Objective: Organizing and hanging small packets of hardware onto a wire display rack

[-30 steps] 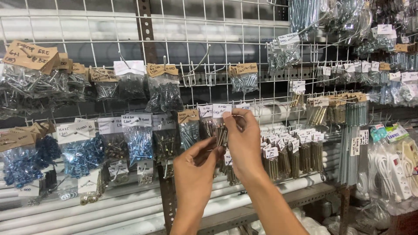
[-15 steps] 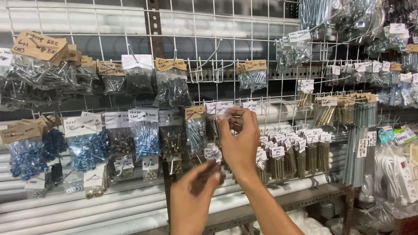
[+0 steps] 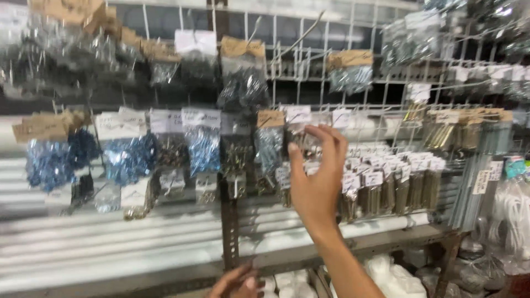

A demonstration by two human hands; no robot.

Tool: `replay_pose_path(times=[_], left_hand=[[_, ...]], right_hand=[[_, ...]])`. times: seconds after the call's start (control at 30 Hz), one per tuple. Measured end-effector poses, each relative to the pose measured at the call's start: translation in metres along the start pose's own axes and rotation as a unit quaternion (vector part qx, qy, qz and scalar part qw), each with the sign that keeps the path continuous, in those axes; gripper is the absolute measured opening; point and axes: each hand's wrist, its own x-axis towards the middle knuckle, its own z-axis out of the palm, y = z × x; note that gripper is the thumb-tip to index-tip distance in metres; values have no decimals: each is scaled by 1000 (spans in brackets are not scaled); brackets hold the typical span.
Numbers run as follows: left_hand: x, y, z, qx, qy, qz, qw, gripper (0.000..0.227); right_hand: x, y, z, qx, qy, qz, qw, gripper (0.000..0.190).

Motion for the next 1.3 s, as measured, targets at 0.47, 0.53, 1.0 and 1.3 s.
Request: replay_pose_path(times=[0.47, 0.53, 1.0, 1.3], left_hand=[[-120, 53, -90, 11, 52, 127, 990, 38], [-129, 30, -113, 1, 99, 116, 988, 35], [-152, -97, -238, -15, 307, -106, 946, 58], [-137, -99, -250, -42, 307, -111, 944, 50]], right_hand=[[-260, 58, -34, 258, -273, 248, 893, 34], [-295, 76, -31, 280, -272, 314, 865, 37], [-465, 139, -10, 247, -387, 625, 631, 50], [-473, 149, 0, 176, -381, 668, 615, 37]])
